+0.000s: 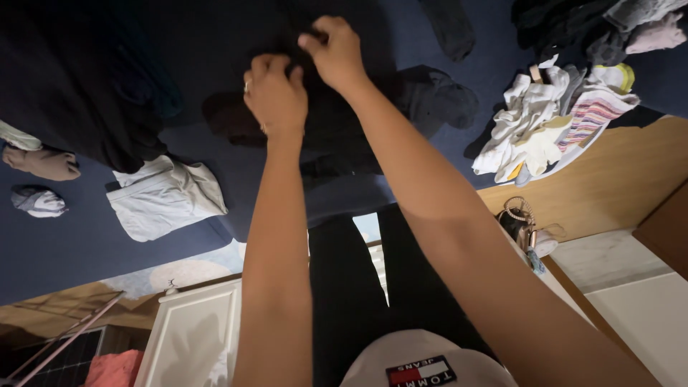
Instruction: The recorder sorts and matches pairs of socks from a pile of laundry on a bed.
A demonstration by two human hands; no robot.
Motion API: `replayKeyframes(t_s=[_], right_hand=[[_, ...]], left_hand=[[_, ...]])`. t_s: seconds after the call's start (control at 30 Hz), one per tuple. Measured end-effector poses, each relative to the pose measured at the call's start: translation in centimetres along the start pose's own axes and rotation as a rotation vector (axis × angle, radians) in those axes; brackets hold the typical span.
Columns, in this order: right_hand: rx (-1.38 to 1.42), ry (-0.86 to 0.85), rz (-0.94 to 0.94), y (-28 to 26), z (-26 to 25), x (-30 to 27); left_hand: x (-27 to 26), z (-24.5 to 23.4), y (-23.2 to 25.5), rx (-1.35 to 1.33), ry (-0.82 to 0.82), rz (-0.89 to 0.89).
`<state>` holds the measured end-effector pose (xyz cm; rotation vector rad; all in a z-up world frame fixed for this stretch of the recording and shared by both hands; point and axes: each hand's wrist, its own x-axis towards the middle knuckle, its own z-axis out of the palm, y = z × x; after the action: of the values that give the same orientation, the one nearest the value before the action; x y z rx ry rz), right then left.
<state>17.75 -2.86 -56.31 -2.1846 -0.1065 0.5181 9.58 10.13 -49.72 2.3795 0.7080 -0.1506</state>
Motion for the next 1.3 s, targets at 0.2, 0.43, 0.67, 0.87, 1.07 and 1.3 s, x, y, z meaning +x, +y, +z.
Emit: replayKeyframes(t_s=[0.2,0.43,0.67,0.87,1.07,1.3], right_hand=[[0.855,-0.165,0.57,-4.7,-7.3,-1.6],[1.567,-0.343,0.292,-9.2,-14.8,-6.8],[1.84,-0.638,0.069,-12.7,-17.9,-9.4],[1.962,-0.621,0.054,-12.3,-19.0,-11.2],[1.894,-0.474,0.212,-10.8,-18.7,-11.7],[1.616,-0.288,0.56,-8.8,-16.0,-9.6]], left_hand=[[-0.5,-2.1,1.5,-0.75,-0.122,-0.146],[-5.3,-7.6,6.3,-1.17,-0.315,-0.17],[-8.8,-12.4,11.8,-0.834,-0.422,0.194],[-11.0,-12.3,11.5,-1.159,-0.313,0.173],[-11.2,-10.6,9.6,-1.807,-0.347,-0.205],[-8.2,-6.3,7.4,-1.928,-0.158,-0.6]])
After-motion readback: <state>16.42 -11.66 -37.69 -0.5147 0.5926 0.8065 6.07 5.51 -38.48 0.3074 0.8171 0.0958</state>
